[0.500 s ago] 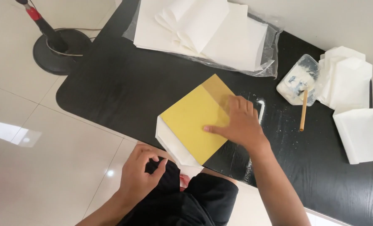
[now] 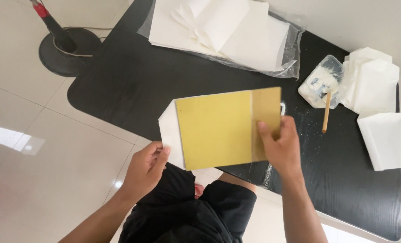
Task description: The person places a white sheet of paper onto a yellow template on a black table, then uses a brush to apply white adhesive along the paper's edge. They fold the glued edge over and press it down, repeating the gluing and folding process on another section.
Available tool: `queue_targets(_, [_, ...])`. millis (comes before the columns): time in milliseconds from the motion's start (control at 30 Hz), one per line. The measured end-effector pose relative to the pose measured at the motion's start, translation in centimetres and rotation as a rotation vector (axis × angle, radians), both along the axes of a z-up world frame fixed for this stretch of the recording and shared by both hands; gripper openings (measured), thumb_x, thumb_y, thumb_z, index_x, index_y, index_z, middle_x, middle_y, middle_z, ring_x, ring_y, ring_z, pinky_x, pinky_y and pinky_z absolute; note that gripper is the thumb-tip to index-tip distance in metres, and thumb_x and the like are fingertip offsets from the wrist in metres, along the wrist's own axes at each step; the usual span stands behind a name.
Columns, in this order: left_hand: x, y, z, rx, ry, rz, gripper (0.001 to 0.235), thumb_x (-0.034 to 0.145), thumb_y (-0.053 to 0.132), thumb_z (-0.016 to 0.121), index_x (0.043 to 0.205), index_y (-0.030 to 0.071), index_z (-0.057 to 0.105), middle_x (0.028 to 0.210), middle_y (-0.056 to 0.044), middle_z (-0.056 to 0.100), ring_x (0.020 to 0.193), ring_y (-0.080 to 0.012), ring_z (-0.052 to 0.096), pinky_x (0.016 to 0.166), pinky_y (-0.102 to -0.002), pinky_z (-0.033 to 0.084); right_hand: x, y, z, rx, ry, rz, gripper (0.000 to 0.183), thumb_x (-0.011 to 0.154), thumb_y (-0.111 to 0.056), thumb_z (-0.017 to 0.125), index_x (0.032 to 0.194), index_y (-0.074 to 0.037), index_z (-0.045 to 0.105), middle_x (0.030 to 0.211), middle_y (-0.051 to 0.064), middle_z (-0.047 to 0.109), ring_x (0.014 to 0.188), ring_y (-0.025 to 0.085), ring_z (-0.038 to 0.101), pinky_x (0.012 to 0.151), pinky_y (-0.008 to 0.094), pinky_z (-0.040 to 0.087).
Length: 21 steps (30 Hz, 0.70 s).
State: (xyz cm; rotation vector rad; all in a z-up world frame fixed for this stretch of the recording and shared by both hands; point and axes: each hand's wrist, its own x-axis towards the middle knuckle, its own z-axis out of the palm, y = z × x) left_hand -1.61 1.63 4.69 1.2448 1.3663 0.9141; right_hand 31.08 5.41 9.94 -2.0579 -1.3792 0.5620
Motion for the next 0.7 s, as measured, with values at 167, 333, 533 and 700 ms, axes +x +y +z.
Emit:
queue_targets(167, [1.5, 0.2, 1.8, 0.201, -0.038, -0.045, 0.023, 0.094, 0.024, 0.068, 0.098, 0.004, 0.078, 0.094, -0.008, 0.078, 0.084, -0.0213, 0.075, 0.072, -0.032, 0.060, 1.9, -7.2, -1.9, 0.289, -0.034, -0.199, 0.033, 0.108, -0.040, 0.059, 0.109, -0.007, 0.055, 0.087, 0.007, 0.057, 0.078, 0.023, 0.060, 0.065, 0.040, 0.050])
queue_targets(333, [3.0, 0.7, 2.5, 0.163, -0.034, -0.170, 0.026, 0.091, 0.031, 0.071, 0.080, 0.008, 0.077, 0.080, 0.002, 0.075, 0.065, -0.0096, 0.069, 0.063, -0.023, 0.054, 4.1, -11.6, -4.1, 0.422, -0.066, -0.423, 0.038, 0.105, -0.044, 0.062, 0.105, -0.006, 0.058, 0.094, 0.001, 0.063, 0.082, 0.014, 0.059, 0.069, 0.031, 0.047])
queue_targets(533, [-0.2, 1.5, 3.0, 0.450, -0.130, -0.113, 0.016, 0.094, 0.019, 0.070, 0.093, 0.004, 0.078, 0.089, -0.006, 0.078, 0.080, -0.0127, 0.073, 0.072, -0.023, 0.060, 9.8, -15.5, -1.8, 0.596, -0.124, -0.577, 0.019, 0.114, -0.017, 0.069, 0.104, -0.005, 0.058, 0.093, 0.002, 0.057, 0.083, 0.013, 0.053, 0.066, 0.028, 0.044])
queue_targets(700, [-6.8, 1.6, 0.6, 0.286, -0.133, 0.404, 0.025, 0.105, 0.026, 0.069, 0.111, 0.002, 0.068, 0.102, -0.004, 0.070, 0.093, -0.0103, 0.063, 0.081, -0.024, 0.052, 13.5, -16.0, 1.5, 0.758, -0.307, -0.550, 0.018, 0.117, -0.009, 0.070, 0.107, -0.001, 0.057, 0.088, 0.004, 0.053, 0.075, 0.013, 0.046, 0.066, 0.030, 0.038])
